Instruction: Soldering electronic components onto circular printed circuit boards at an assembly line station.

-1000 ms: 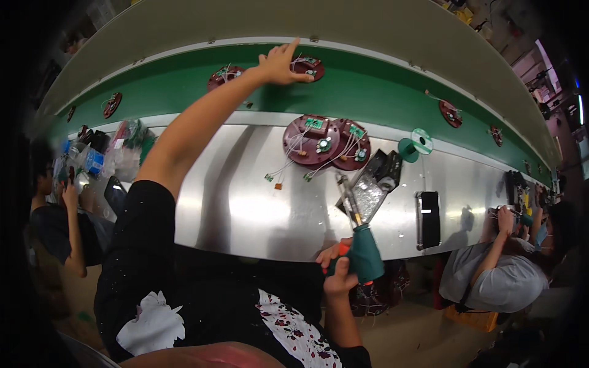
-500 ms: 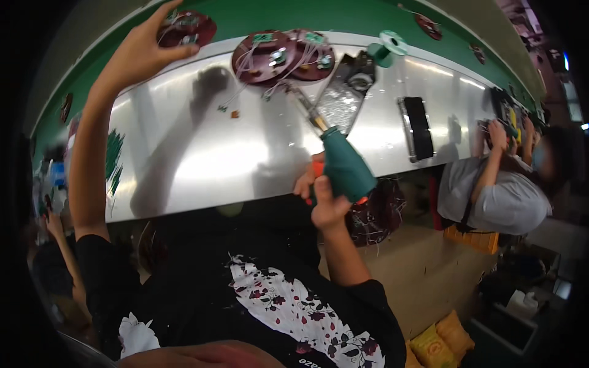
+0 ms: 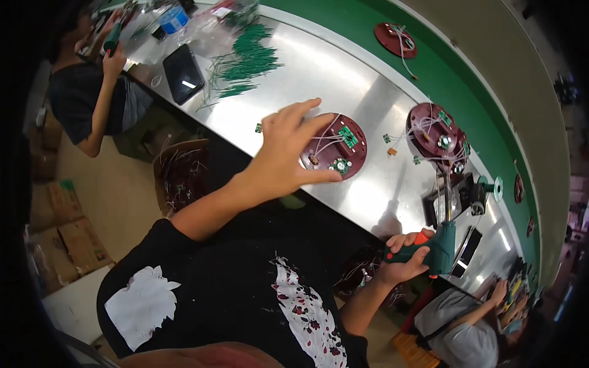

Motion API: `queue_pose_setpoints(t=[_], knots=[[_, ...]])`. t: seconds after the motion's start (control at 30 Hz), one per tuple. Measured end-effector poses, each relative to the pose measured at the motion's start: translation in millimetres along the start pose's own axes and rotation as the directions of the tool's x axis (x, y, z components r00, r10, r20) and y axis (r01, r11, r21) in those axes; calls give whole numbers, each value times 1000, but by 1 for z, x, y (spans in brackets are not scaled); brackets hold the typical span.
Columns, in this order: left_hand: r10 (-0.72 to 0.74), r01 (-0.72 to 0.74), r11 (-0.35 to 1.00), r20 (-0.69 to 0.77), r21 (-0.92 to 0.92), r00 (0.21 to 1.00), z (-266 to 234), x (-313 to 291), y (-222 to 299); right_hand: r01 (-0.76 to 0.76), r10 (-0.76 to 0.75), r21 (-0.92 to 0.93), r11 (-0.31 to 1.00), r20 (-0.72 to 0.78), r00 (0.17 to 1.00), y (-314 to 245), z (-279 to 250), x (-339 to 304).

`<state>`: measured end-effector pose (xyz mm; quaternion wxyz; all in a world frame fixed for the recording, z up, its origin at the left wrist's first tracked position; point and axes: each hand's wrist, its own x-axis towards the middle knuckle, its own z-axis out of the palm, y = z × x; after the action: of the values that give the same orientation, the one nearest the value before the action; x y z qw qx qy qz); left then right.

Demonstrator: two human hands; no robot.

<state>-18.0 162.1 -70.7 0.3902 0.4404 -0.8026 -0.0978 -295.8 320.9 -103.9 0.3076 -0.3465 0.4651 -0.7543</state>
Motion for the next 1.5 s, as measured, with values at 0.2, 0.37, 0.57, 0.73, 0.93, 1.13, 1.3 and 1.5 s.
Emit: queue_pose_setpoints(t=[0.2,0.37,0.57,0.73,0.93,1.13,1.3,1.5], knots=[[-159,195,955,-169,225,973,-45,13,-95,-4,4,6,1000,-31,1000,-1,-1,1],[-82,108,959,-108,263,991,-64,36,-146,10,-10,-13,1000,-46,999,-5,5,3],[156,-194,958,185,210,970,-71,68,-156,13,-12,12,1000,-77,997,0,5,0],[218,-278,943,289,185,932,-65,75,-155,28,-27,13,1000,-112,993,1,7,0],[283,-341,910,248,237,927,-56,80,-147,30,-30,4,1000,-79,996,3,-4,0],[342,-333,940,262,-78,902,-38,107,-83,54,-55,-16,998,-58,997,2,4,-1],[426,-153,832,438,-533,792,7,120,-54,86,-82,-236,968,28,996,-3,15,-10],[431,31,711,470,-703,770,33,121,-54,174,-181,-472,864,30,983,3,44,-26]])
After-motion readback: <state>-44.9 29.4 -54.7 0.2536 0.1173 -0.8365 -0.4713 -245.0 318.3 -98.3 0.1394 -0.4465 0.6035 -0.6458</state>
